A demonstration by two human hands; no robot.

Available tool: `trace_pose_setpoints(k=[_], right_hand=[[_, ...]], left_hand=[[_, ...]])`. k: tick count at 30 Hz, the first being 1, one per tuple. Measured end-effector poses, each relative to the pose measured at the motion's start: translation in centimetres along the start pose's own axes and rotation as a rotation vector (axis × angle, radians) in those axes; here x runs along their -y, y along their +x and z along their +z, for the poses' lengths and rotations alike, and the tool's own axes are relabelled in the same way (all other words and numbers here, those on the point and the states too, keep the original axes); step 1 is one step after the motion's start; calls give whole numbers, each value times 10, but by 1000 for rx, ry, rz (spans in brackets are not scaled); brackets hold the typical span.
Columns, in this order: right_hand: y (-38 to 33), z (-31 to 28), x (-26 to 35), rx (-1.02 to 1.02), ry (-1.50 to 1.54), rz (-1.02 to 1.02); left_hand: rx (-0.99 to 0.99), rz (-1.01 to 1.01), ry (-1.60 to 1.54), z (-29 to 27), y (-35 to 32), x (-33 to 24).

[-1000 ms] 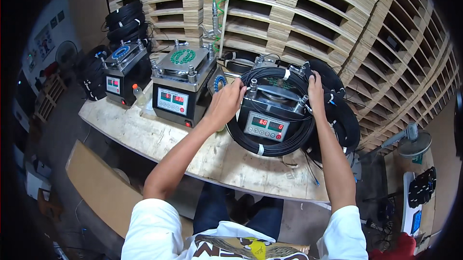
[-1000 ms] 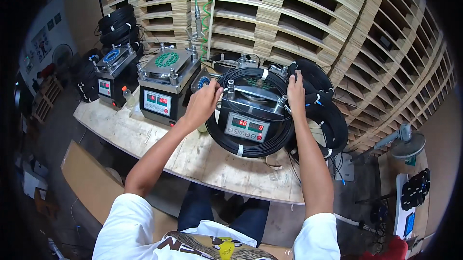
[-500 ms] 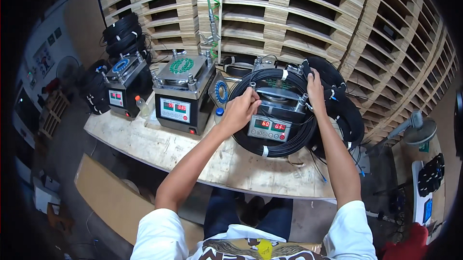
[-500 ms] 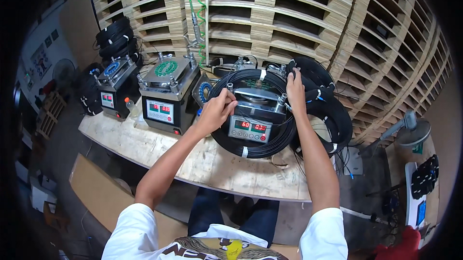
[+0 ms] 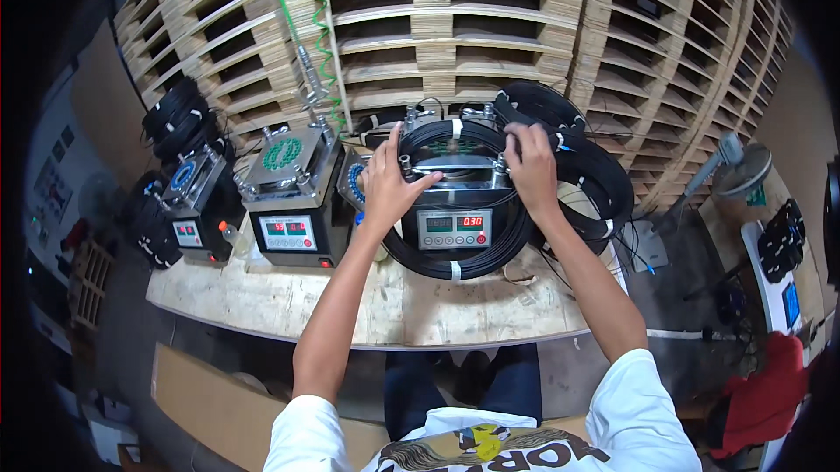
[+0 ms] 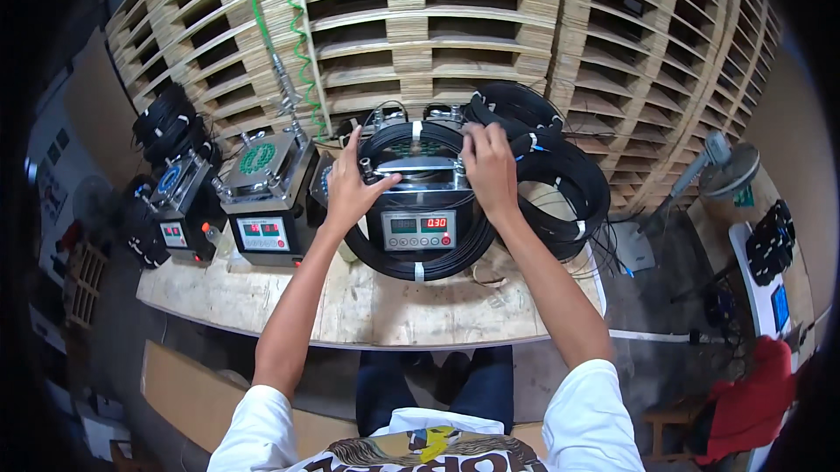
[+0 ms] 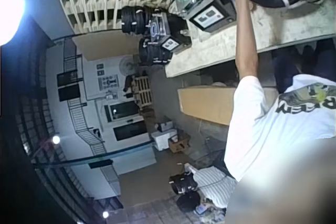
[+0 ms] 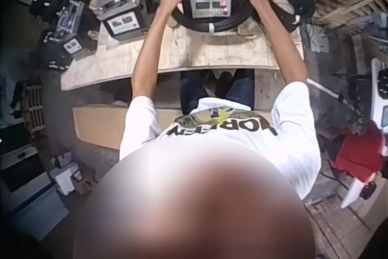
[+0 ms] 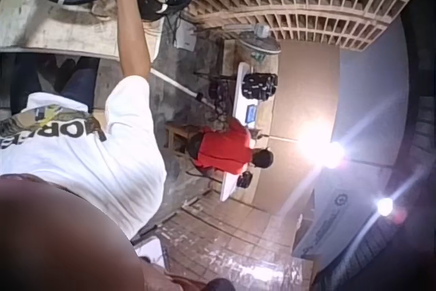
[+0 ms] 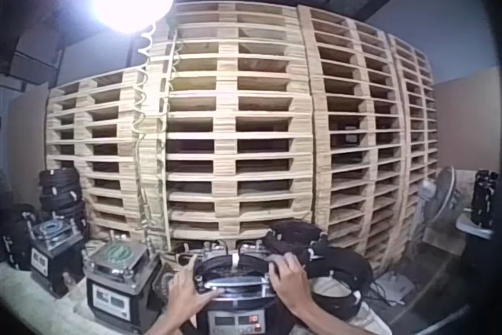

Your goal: Terminating and polishing the ends of fiber optic cables using specialized factory machinery and clamping fixtures.

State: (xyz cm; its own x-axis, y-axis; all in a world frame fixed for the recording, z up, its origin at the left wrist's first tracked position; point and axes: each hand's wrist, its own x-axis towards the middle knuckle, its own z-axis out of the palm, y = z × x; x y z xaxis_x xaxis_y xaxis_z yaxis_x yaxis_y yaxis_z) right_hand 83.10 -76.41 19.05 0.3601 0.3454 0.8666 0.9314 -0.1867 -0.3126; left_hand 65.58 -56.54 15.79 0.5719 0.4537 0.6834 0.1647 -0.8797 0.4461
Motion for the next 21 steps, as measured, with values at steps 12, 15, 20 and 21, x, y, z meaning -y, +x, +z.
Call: trace_pose_setpoints(k=[12,15,20,21], right_hand=[[-53,-22,-12,178,151,284],[-56,-21,-10,173,149,201],[-47,-41,20,-21,48,192],[-48,-37,15,-20,51,190]], left_hand=[[-18,101,-103,2,-10,2],[-59,177,-17,1,-14,6],[-11,171,129,1,-16,4],[-12,162,129,0,-17,4]])
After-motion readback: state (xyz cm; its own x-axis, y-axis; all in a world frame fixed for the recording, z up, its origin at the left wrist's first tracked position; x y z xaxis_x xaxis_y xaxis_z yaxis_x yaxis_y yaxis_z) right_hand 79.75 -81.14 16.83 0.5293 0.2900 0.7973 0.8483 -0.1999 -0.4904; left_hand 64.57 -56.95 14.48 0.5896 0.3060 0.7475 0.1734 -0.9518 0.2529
